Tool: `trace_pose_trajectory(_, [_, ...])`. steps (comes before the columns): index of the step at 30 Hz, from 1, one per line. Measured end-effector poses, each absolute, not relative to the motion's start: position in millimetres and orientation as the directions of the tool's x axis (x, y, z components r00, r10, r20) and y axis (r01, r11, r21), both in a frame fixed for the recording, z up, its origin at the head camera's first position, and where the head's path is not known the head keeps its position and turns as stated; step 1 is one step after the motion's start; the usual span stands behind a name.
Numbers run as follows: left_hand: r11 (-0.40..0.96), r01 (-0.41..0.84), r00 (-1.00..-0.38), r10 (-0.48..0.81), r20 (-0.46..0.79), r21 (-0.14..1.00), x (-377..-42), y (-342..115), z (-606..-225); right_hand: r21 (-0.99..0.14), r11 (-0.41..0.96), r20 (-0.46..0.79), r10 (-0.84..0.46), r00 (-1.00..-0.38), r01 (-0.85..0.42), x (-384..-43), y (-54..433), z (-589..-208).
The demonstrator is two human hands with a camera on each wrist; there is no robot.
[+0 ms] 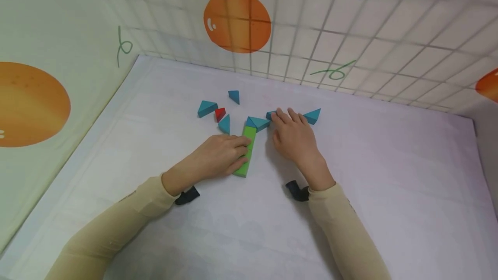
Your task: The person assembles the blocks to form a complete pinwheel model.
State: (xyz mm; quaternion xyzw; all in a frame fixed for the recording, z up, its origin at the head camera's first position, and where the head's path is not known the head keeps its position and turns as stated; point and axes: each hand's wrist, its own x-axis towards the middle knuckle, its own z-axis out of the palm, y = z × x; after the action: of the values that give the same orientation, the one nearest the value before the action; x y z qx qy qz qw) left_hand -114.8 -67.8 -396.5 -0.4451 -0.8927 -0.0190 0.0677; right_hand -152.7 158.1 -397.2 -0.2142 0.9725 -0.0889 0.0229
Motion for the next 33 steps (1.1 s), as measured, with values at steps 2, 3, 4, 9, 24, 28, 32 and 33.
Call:
trace_pose_trajectory(2, [0.603, 0.797, -0.595, 0.792, 0.135, -0.025, -115, -68, -396, -0.185, 0.895, -0.012, -0.416, -0.909, -0.406, -154, 156, -395])
trace_pose_trajectory(3, [0.603, 0.797, -0.595, 0.792, 0.134, -0.024, -115, -68, -396, -0.184, 0.895, -0.009, -0.414, -0.910, -0.406, -155, 155, -395])
trace_pose_trajectory(4, [0.603, 0.798, -0.595, 0.792, 0.133, -0.021, -115, -68, -396, -0.181, 0.896, -0.006, -0.412, -0.911, -0.405, -155, 154, -394])
trace_pose_trajectory(9, [0.602, 0.798, -0.595, 0.793, 0.131, -0.016, -115, -66, -397, -0.160, 0.896, 0.017, -0.417, -0.909, -0.414, -155, 153, -393])
trace_pose_trajectory(24, [0.597, 0.801, -0.585, 0.797, 0.152, -0.043, -116, -68, -398, -0.166, 0.880, 0.068, -0.440, -0.895, -0.446, -155, 151, -398])
trace_pose_trajectory(28, [0.597, 0.801, -0.583, 0.796, 0.160, -0.048, -115, -68, -399, -0.155, 0.878, 0.073, -0.447, -0.892, -0.452, -155, 149, -400])
trace_pose_trajectory(32, [0.596, 0.801, -0.582, 0.797, 0.162, -0.052, -115, -68, -398, -0.136, 0.878, 0.085, -0.451, -0.888, -0.459, -155, 148, -402])
trace_pose_trajectory(33, [0.596, 0.801, -0.582, 0.797, 0.162, -0.051, -115, -68, -398, -0.131, 0.877, 0.090, -0.453, -0.887, -0.461, -155, 148, -403])
